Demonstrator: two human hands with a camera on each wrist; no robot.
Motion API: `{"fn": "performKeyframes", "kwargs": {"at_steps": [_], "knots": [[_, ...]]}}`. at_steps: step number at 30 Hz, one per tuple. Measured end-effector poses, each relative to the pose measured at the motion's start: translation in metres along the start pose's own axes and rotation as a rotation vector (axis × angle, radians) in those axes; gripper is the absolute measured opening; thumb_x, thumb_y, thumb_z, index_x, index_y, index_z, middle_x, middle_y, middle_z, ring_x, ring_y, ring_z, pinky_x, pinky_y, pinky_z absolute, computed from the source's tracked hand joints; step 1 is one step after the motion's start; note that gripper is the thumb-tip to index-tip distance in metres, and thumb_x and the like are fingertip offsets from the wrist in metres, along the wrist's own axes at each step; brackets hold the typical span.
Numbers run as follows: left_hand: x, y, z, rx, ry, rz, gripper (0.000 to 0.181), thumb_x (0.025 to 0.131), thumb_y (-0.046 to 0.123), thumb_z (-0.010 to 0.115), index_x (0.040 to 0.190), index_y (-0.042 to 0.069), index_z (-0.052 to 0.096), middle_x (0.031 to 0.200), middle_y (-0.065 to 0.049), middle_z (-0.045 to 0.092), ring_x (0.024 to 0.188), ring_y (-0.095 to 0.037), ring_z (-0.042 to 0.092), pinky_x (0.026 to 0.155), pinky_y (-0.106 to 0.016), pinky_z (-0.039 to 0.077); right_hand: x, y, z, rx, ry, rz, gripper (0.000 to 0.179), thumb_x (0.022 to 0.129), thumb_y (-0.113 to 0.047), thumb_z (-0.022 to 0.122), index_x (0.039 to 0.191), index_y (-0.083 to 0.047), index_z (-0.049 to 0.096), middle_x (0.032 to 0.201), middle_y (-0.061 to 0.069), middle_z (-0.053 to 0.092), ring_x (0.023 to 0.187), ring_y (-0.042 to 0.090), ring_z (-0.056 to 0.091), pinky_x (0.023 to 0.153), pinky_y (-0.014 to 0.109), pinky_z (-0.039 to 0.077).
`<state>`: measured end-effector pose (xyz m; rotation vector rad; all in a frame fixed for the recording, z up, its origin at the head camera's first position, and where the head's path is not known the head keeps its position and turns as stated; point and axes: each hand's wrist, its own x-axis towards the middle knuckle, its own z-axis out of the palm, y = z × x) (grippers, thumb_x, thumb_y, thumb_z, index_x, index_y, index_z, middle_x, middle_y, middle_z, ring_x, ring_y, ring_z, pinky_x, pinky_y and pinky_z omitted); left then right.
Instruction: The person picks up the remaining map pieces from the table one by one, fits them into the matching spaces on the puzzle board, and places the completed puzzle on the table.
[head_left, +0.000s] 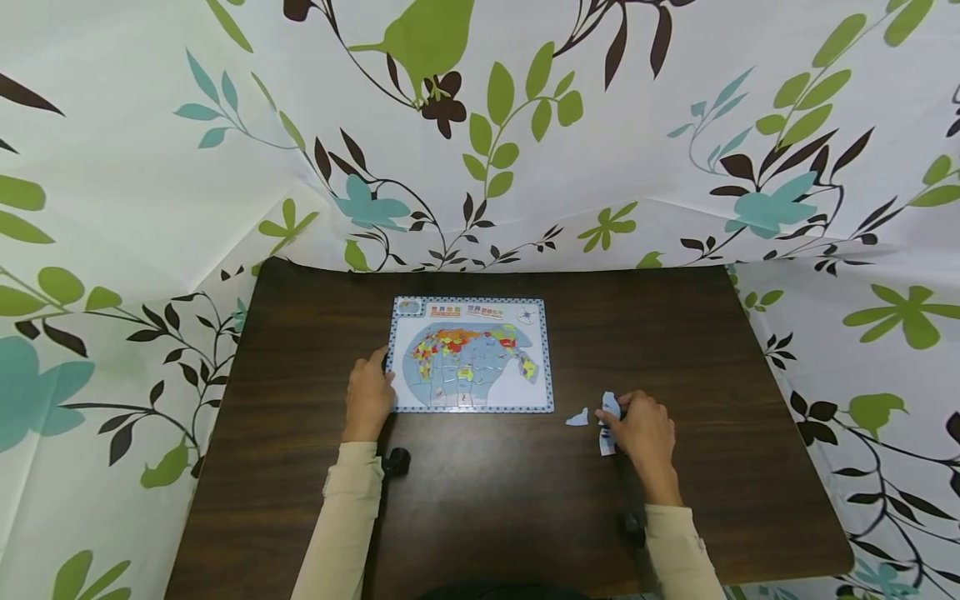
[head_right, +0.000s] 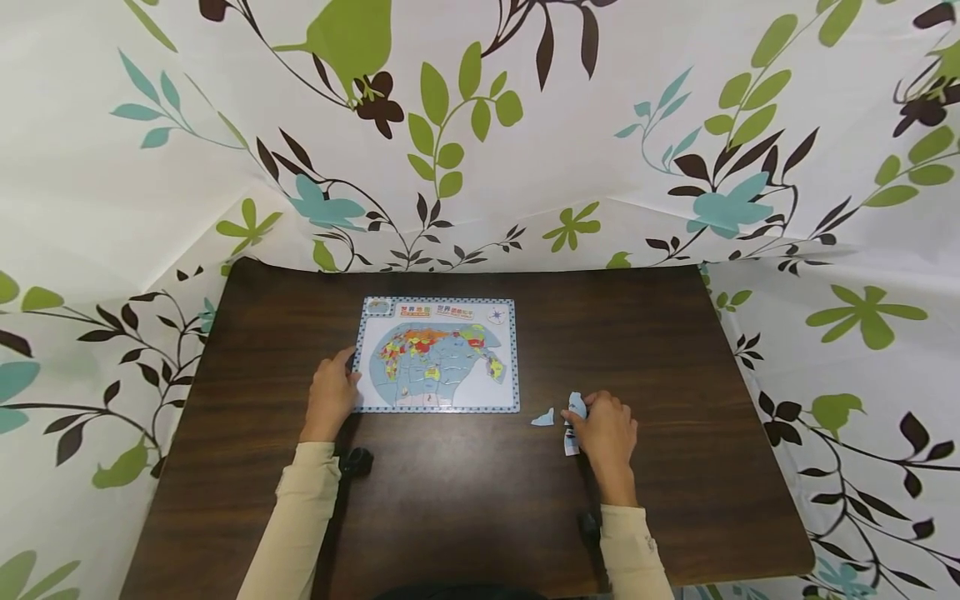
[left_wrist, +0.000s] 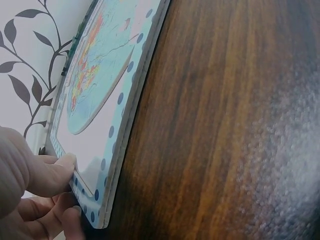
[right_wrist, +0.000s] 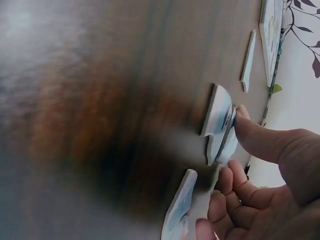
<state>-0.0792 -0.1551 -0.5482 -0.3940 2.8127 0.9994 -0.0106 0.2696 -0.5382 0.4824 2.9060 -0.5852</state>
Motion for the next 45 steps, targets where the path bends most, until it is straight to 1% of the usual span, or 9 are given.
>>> {"fn": "performKeyframes", "kwargs": {"at_steps": [6, 11, 15, 17, 19, 25, 32, 36, 45], "knots": [[0.001, -0.001, 0.001, 0.012, 0.017, 0.02, 0.048, 0.1, 0.007, 0.056, 0.147, 0.008, 0.047, 0.124, -0.029, 0.054, 0.106, -0.043, 0.056, 0.086, -0.058, 0.047, 0.006, -0.005, -0.005, 0.114, -0.05, 0.022, 0.043, 0.088, -0.032, 0.077, 0.112, -0.001, 0.059, 0.108, 0.021, 0.066, 0.097, 0.04, 0.063, 0.078, 0.054, 0.047], [0.001, 0.0, 0.0, 0.011, 0.034, 0.032, 0.048, 0.099, 0.006, 0.058, 0.146, 0.008, 0.049, 0.121, -0.029, 0.055, 0.104, -0.042, 0.057, 0.085, -0.057, 0.047, 0.014, -0.024, -0.006, 0.276, 0.029, -0.016, 0.023, 0.091, -0.025, 0.074, 0.098, -0.006, 0.063, 0.093, 0.012, 0.069, 0.078, 0.024, 0.062, 0.068, 0.038, 0.046], [0.002, 0.0, 0.0, 0.013, 0.026, 0.025, 0.048, 0.099, 0.006, 0.057, 0.146, 0.008, 0.048, 0.122, -0.03, 0.054, 0.104, -0.044, 0.056, 0.083, -0.058, 0.047, 0.021, -0.049, -0.002, 0.56, 0.024, -0.075, 0.022, 0.09, -0.015, 0.076, 0.099, 0.0, 0.062, 0.087, 0.016, 0.071, 0.066, 0.016, 0.066, 0.062, 0.03, 0.055], [0.002, 0.0, 0.0, 0.015, 0.019, 0.024, 0.048, 0.1, 0.007, 0.056, 0.147, 0.008, 0.047, 0.122, -0.03, 0.054, 0.105, -0.044, 0.056, 0.083, -0.059, 0.048, 0.023, -0.063, 0.003, 0.702, -0.032, -0.085, 0.025, 0.089, -0.008, 0.075, 0.105, 0.004, 0.06, 0.089, 0.021, 0.071, 0.064, 0.018, 0.07, 0.06, 0.032, 0.058], [0.003, -0.001, 0.0, 0.015, 0.014, 0.02, 0.048, 0.1, 0.007, 0.056, 0.147, 0.009, 0.047, 0.123, -0.029, 0.054, 0.105, -0.044, 0.056, 0.084, -0.058, 0.048, 0.025, -0.076, 0.008, 0.789, -0.096, -0.084, 0.029, 0.089, -0.004, 0.074, 0.112, 0.007, 0.059, 0.092, 0.024, 0.07, 0.064, 0.023, 0.072, 0.062, 0.036, 0.059], [0.004, -0.001, -0.001, 0.022, 0.02, 0.03, 0.048, 0.099, 0.007, 0.056, 0.147, 0.008, 0.047, 0.122, -0.03, 0.054, 0.107, -0.045, 0.056, 0.083, -0.059, 0.047, 0.027, -0.109, 0.031, 0.785, -0.194, -0.047, 0.033, 0.087, -0.01, 0.077, 0.111, 0.005, 0.061, 0.092, 0.019, 0.069, 0.066, 0.027, 0.074, 0.061, 0.036, 0.06], [0.003, -0.001, 0.0, 0.021, 0.021, 0.033, 0.048, 0.099, 0.006, 0.057, 0.146, 0.008, 0.048, 0.122, -0.03, 0.054, 0.106, -0.044, 0.056, 0.083, -0.059, 0.047, 0.027, -0.129, 0.053, 0.754, -0.152, -0.02, 0.024, 0.089, -0.016, 0.077, 0.096, 0.001, 0.061, 0.079, 0.015, 0.072, 0.055, 0.025, 0.071, 0.051, 0.034, 0.057], [0.002, 0.0, 0.0, 0.016, 0.024, 0.037, 0.048, 0.099, 0.006, 0.057, 0.146, 0.008, 0.048, 0.12, -0.03, 0.054, 0.103, -0.044, 0.056, 0.08, -0.058, 0.047, 0.024, -0.136, 0.059, 0.679, -0.13, -0.009, 0.025, 0.089, -0.02, 0.077, 0.088, -0.003, 0.059, 0.067, 0.011, 0.07, 0.048, 0.022, 0.067, 0.046, 0.034, 0.055], [0.003, -0.001, 0.0, 0.008, 0.027, 0.037, 0.048, 0.099, 0.005, 0.057, 0.146, 0.008, 0.048, 0.12, -0.029, 0.055, 0.104, -0.043, 0.055, 0.082, -0.057, 0.047, 0.023, -0.142, 0.061, 0.474, -0.13, -0.02, 0.029, 0.091, -0.029, 0.075, 0.082, -0.007, 0.058, 0.056, 0.004, 0.064, 0.04, 0.015, 0.06, 0.039, 0.028, 0.048]]}}
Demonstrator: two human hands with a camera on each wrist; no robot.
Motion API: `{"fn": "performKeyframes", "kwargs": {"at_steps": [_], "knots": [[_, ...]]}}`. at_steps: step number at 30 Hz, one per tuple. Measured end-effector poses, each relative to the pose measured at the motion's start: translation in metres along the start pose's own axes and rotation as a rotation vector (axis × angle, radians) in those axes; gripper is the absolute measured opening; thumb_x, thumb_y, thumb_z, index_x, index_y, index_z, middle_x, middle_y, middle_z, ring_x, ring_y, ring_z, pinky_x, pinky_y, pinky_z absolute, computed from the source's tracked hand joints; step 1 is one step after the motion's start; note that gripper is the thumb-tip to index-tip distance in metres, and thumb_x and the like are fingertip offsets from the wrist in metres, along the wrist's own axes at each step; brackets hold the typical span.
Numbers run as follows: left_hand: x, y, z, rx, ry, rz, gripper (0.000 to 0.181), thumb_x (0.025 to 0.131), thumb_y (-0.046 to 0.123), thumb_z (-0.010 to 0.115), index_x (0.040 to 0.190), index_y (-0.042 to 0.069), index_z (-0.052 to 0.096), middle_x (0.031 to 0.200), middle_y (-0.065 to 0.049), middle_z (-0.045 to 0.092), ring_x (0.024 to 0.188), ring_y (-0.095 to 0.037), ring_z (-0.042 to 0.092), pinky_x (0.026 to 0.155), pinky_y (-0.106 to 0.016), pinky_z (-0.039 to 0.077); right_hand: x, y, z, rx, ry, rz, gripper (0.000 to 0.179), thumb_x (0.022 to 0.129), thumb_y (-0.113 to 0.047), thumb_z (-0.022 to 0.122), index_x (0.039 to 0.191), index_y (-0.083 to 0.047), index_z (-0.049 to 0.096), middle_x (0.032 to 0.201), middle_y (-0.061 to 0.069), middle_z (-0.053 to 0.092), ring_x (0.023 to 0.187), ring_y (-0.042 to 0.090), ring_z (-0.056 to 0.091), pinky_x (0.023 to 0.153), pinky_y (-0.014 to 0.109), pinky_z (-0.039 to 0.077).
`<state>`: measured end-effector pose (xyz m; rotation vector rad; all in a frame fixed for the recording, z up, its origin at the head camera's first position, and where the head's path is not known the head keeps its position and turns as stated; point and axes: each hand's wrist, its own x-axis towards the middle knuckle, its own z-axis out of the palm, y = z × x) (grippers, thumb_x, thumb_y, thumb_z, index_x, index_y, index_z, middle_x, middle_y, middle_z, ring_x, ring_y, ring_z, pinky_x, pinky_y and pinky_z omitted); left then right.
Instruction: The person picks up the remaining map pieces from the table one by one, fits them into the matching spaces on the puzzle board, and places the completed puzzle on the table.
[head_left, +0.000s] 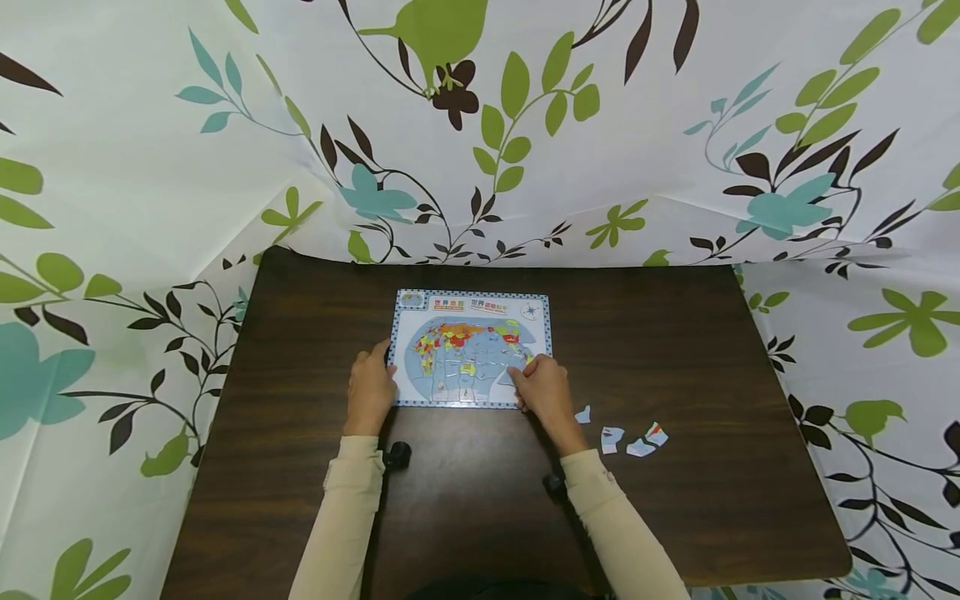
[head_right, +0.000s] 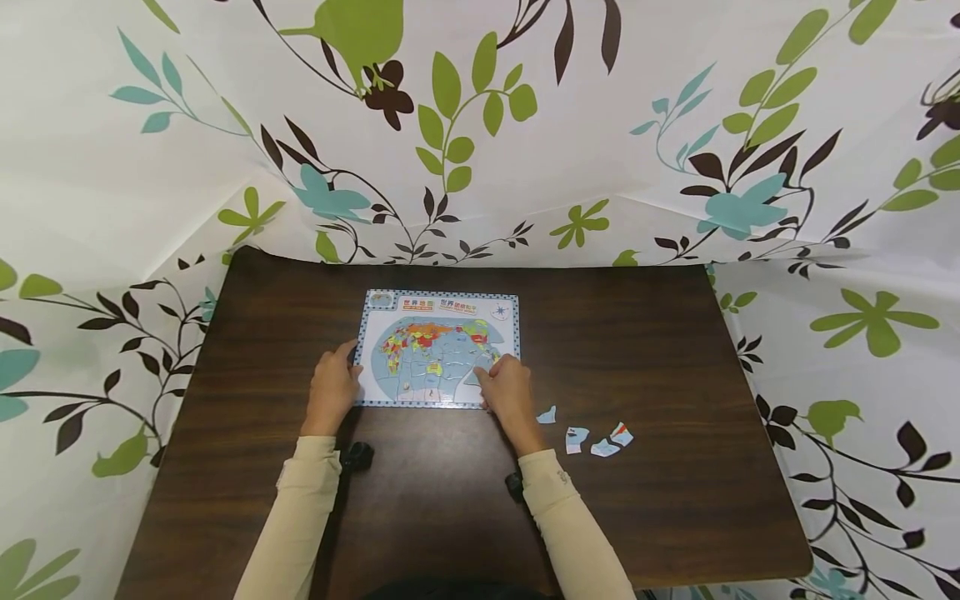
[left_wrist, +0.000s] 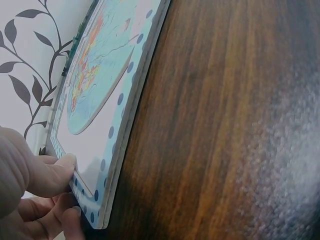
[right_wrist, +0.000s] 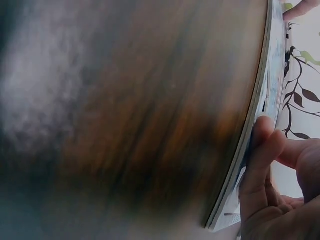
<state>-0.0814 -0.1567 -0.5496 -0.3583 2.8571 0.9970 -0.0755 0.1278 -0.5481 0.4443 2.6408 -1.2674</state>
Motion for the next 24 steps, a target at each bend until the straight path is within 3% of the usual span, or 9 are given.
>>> {"fn": "performKeyframes", "kwargs": {"at_steps": [15, 19, 24], "knots": [[-0.001, 0.002, -0.001, -0.008, 0.002, -0.021, 0.048, 0.099, 0.005, 0.058, 0.146, 0.008, 0.049, 0.12, -0.029, 0.055, 0.105, -0.043, 0.055, 0.084, -0.057, 0.047, 0.005, -0.002, 0.003, -0.075, 0.022, -0.019, 0.032, 0.091, -0.032, 0.075, 0.083, -0.007, 0.057, 0.057, 0.006, 0.063, 0.041, 0.016, 0.059, 0.039, 0.028, 0.046], [0.0, 0.001, 0.0, -0.004, -0.008, -0.029, 0.049, 0.099, 0.005, 0.057, 0.147, 0.009, 0.048, 0.121, -0.029, 0.054, 0.108, -0.043, 0.055, 0.086, -0.057, 0.047, 0.005, 0.002, 0.002, -0.164, 0.066, -0.117, 0.038, 0.085, -0.038, 0.08, 0.095, -0.008, 0.059, 0.07, 0.005, 0.063, 0.054, 0.017, 0.058, 0.048, 0.03, 0.045], [0.001, 0.001, -0.001, -0.004, -0.01, -0.022, 0.049, 0.099, 0.006, 0.057, 0.147, 0.009, 0.047, 0.121, -0.029, 0.054, 0.108, -0.044, 0.055, 0.085, -0.058, 0.047, 0.007, 0.011, -0.008, -0.362, 0.07, -0.356, 0.074, 0.072, -0.048, 0.088, 0.131, -0.012, 0.06, 0.119, 0.008, 0.06, 0.099, 0.024, 0.056, 0.078, 0.042, 0.051]]}}
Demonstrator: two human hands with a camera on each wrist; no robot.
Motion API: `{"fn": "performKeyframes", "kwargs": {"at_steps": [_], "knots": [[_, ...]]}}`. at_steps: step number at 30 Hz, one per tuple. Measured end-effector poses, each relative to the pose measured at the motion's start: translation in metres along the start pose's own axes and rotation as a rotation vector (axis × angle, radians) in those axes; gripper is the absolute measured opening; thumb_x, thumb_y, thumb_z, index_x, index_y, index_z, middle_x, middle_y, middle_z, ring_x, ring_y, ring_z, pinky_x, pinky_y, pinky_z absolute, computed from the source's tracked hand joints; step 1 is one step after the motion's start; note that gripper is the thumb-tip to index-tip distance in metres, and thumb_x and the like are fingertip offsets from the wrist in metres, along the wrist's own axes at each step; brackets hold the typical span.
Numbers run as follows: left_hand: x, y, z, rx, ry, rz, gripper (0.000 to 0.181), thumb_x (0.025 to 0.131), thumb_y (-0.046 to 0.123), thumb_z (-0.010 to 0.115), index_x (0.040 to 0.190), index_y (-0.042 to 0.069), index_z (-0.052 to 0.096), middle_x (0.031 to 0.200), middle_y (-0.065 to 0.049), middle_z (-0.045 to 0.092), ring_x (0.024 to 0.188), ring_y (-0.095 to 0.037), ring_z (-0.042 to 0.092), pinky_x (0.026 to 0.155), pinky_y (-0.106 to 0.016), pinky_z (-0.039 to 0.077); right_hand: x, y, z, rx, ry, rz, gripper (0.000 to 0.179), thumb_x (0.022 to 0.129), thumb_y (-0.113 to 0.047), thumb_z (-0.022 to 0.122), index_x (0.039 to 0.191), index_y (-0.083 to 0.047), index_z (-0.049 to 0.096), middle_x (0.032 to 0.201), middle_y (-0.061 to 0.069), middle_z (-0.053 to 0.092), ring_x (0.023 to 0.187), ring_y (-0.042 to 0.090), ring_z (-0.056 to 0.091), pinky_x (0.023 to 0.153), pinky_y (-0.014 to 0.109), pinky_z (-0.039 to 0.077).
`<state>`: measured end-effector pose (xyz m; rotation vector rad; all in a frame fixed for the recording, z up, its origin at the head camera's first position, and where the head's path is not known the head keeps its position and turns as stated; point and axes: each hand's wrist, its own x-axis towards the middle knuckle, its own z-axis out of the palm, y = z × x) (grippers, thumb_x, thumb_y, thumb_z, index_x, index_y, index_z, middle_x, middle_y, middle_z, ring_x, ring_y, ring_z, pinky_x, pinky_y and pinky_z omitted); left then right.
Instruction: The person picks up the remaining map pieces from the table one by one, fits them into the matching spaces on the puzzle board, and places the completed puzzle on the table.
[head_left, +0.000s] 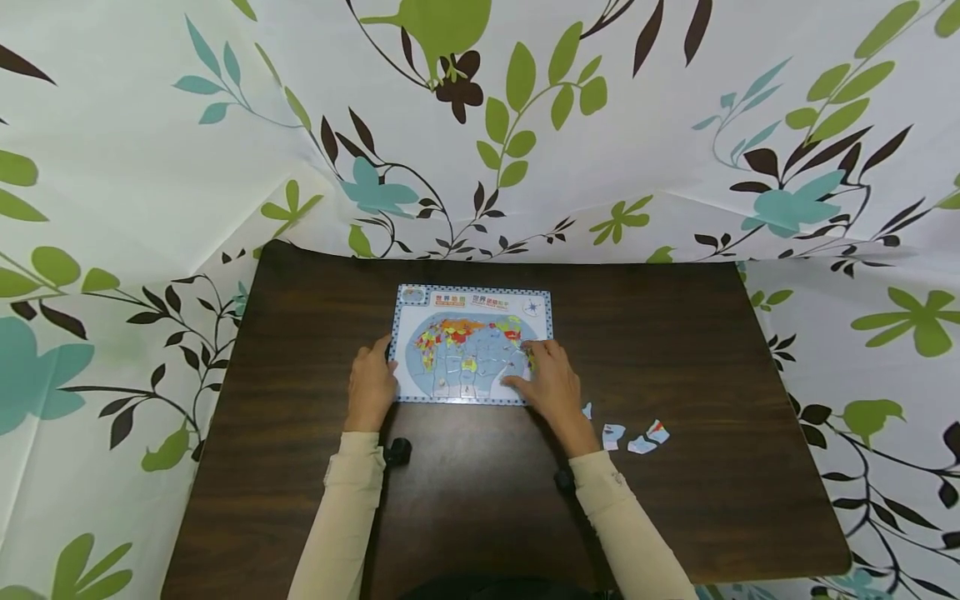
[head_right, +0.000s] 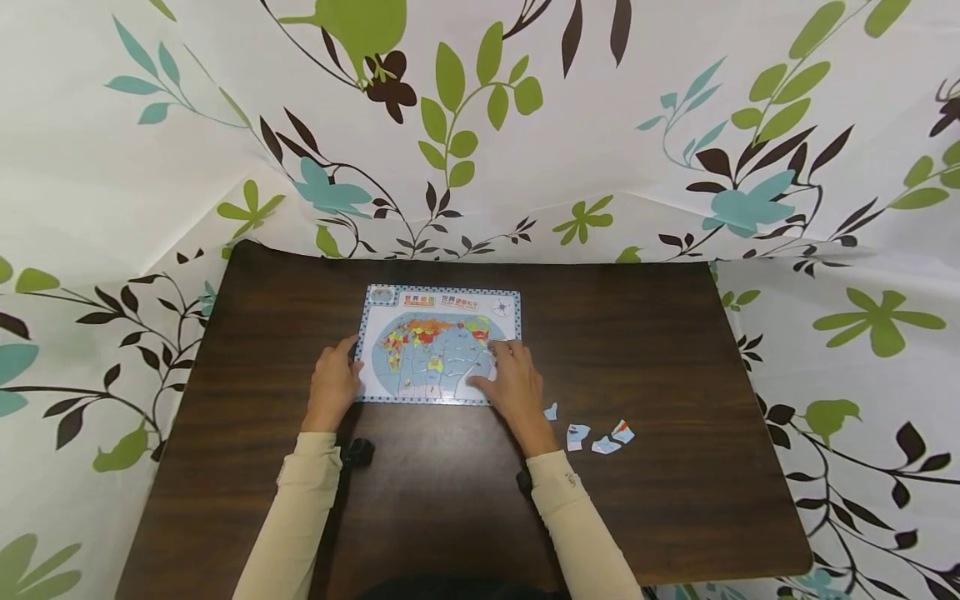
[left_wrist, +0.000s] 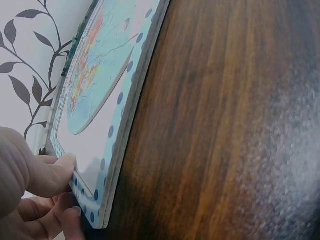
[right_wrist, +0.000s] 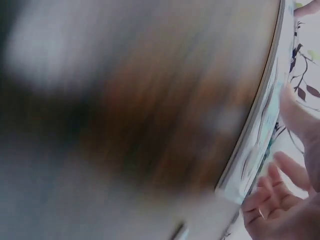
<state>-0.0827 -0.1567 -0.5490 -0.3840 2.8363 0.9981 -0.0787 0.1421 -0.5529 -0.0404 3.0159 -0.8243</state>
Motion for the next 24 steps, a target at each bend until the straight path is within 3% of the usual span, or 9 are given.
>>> {"fn": "performKeyframes", "kwargs": {"at_steps": [3, 6, 12, 18, 24], "knots": [[0.001, 0.0, 0.0, 0.003, -0.003, 0.003, 0.049, 0.1, 0.006, 0.056, 0.147, 0.009, 0.047, 0.122, -0.029, 0.054, 0.108, -0.044, 0.055, 0.084, -0.059, 0.047, 0.003, 0.008, -0.004, -0.074, -0.034, -0.11, 0.092, 0.069, -0.049, 0.088, 0.144, -0.011, 0.052, 0.143, 0.011, 0.05, 0.124, 0.029, 0.048, 0.101, 0.048, 0.045], [0.001, 0.0, 0.001, 0.006, -0.006, 0.002, 0.049, 0.1, 0.007, 0.057, 0.147, 0.009, 0.047, 0.122, -0.029, 0.054, 0.108, -0.043, 0.055, 0.085, -0.058, 0.047, 0.005, 0.014, -0.005, -0.049, -0.081, -0.158, 0.094, 0.071, -0.045, 0.088, 0.148, -0.01, 0.047, 0.146, 0.011, 0.051, 0.129, 0.03, 0.048, 0.107, 0.049, 0.042], [0.001, 0.001, 0.003, 0.004, 0.01, 0.02, 0.049, 0.099, 0.007, 0.058, 0.147, 0.008, 0.048, 0.121, -0.029, 0.054, 0.106, -0.043, 0.056, 0.083, -0.058, 0.048, 0.007, 0.02, -0.003, 0.054, -0.117, -0.159, 0.088, 0.075, -0.041, 0.086, 0.15, -0.014, 0.046, 0.142, 0.01, 0.057, 0.116, 0.025, 0.052, 0.094, 0.043, 0.05], [0.001, 0.001, 0.003, 0.008, 0.01, 0.019, 0.048, 0.099, 0.006, 0.058, 0.146, 0.008, 0.048, 0.12, -0.028, 0.055, 0.105, -0.042, 0.056, 0.082, -0.057, 0.049, 0.008, 0.025, -0.004, 0.047, -0.098, -0.18, 0.085, 0.075, -0.042, 0.086, 0.146, -0.012, 0.051, 0.136, 0.012, 0.061, 0.103, 0.023, 0.055, 0.08, 0.037, 0.052], [0.001, -0.001, 0.003, 0.008, 0.035, 0.036, 0.048, 0.098, 0.004, 0.059, 0.145, 0.008, 0.05, 0.119, -0.028, 0.056, 0.106, -0.044, 0.056, 0.082, -0.058, 0.048, 0.01, 0.023, -0.006, 0.016, -0.098, -0.214, 0.081, 0.076, -0.04, 0.086, 0.143, -0.009, 0.054, 0.124, 0.017, 0.064, 0.095, 0.022, 0.056, 0.076, 0.035, 0.053]]}}
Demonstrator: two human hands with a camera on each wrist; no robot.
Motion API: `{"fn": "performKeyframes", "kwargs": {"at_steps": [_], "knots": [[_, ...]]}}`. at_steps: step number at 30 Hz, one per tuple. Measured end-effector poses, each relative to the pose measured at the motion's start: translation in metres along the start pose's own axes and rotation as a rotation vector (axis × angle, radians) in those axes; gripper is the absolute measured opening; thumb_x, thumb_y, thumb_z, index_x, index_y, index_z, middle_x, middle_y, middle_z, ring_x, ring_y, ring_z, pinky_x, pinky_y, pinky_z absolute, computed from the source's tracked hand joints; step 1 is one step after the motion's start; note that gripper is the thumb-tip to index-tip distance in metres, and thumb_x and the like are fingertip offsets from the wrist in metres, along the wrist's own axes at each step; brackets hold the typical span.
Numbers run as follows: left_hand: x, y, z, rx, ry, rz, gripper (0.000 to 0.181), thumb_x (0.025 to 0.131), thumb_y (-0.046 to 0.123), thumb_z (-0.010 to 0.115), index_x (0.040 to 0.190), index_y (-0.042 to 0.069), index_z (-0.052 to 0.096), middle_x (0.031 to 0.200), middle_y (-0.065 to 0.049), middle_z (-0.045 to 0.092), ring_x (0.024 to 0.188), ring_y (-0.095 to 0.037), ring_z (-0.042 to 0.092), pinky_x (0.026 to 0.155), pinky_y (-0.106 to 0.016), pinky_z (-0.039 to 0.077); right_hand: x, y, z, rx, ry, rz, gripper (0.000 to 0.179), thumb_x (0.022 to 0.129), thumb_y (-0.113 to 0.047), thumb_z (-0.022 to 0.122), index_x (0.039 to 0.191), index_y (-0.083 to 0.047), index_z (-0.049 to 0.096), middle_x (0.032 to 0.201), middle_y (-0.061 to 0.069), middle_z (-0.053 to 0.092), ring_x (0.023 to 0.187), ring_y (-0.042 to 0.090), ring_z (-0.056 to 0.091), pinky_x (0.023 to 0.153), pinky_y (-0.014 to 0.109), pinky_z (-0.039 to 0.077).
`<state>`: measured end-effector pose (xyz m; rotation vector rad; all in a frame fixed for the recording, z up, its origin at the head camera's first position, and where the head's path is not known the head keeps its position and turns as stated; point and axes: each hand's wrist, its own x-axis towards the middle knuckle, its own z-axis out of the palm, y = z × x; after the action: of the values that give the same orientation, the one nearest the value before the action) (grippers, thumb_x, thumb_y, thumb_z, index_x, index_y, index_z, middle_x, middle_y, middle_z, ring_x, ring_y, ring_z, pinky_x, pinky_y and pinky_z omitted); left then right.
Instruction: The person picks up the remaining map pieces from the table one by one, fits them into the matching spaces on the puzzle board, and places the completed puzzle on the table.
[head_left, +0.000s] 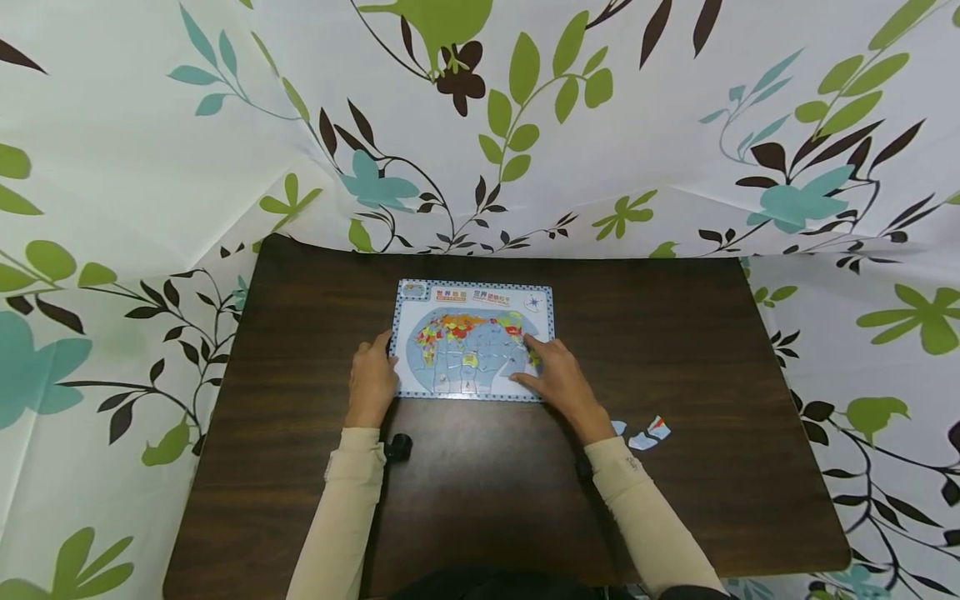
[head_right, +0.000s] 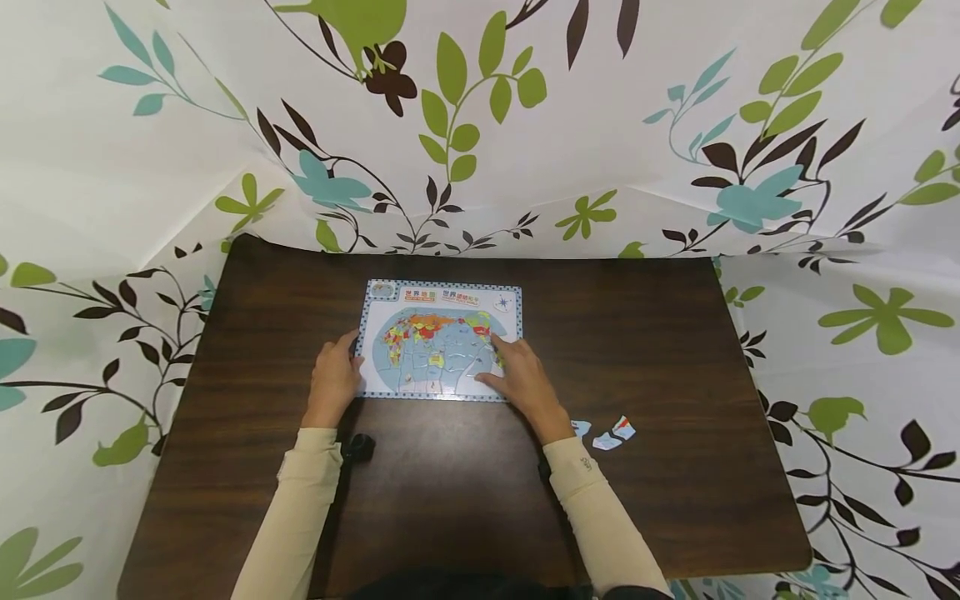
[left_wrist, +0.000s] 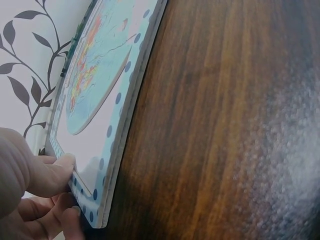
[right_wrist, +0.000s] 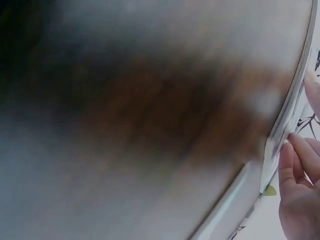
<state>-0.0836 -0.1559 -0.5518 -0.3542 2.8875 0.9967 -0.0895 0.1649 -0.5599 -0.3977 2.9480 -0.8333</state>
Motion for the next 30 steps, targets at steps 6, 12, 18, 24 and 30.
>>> {"fn": "performKeyframes", "kwargs": {"at_steps": [6, 12, 18, 24, 30], "knots": [[-0.0009, -0.0005, -0.0005, -0.007, 0.022, 0.027, 0.048, 0.097, 0.003, 0.059, 0.144, 0.007, 0.051, 0.118, -0.029, 0.057, 0.107, -0.046, 0.056, 0.082, -0.059, 0.048, 0.0015, -0.0058, -0.0052, -0.059, -0.05, -0.005, 0.078, 0.08, -0.038, 0.084, 0.145, -0.007, 0.052, 0.12, 0.017, 0.066, 0.101, 0.025, 0.059, 0.083, 0.04, 0.055], [-0.0012, 0.0007, -0.0014, -0.004, 0.005, 0.02, 0.047, 0.098, 0.004, 0.057, 0.145, 0.006, 0.05, 0.118, -0.029, 0.057, 0.106, -0.045, 0.056, 0.082, -0.058, 0.048, 0.0003, -0.0067, -0.0075, -0.061, -0.078, 0.009, 0.076, 0.084, -0.037, 0.08, 0.147, -0.008, 0.049, 0.123, 0.018, 0.063, 0.105, 0.027, 0.059, 0.087, 0.041, 0.055], [0.0002, 0.0019, -0.0015, -0.005, -0.01, 0.016, 0.047, 0.099, 0.004, 0.057, 0.145, 0.005, 0.049, 0.119, -0.03, 0.056, 0.107, -0.045, 0.056, 0.083, -0.057, 0.048, -0.0025, -0.0048, -0.0068, -0.05, -0.063, 0.013, 0.073, 0.086, -0.037, 0.078, 0.147, -0.009, 0.049, 0.122, 0.019, 0.061, 0.099, 0.025, 0.058, 0.082, 0.039, 0.055], [0.0017, 0.0025, 0.0001, -0.003, -0.013, 0.01, 0.048, 0.099, 0.005, 0.057, 0.146, 0.007, 0.049, 0.119, -0.029, 0.056, 0.106, -0.044, 0.056, 0.082, -0.057, 0.048, -0.0042, -0.0016, -0.0033, -0.054, -0.003, -0.02, 0.068, 0.087, -0.033, 0.079, 0.144, -0.005, 0.053, 0.122, 0.02, 0.065, 0.101, 0.026, 0.057, 0.081, 0.039, 0.054], [0.0019, 0.0023, -0.0009, -0.001, -0.013, 0.01, 0.048, 0.099, 0.004, 0.057, 0.146, 0.006, 0.048, 0.12, -0.029, 0.056, 0.109, -0.045, 0.055, 0.084, -0.058, 0.048, -0.0024, -0.0028, 0.0007, -0.044, 0.046, -0.033, 0.069, 0.084, -0.034, 0.081, 0.141, -0.005, 0.056, 0.12, 0.02, 0.064, 0.099, 0.026, 0.058, 0.079, 0.039, 0.055]]}}
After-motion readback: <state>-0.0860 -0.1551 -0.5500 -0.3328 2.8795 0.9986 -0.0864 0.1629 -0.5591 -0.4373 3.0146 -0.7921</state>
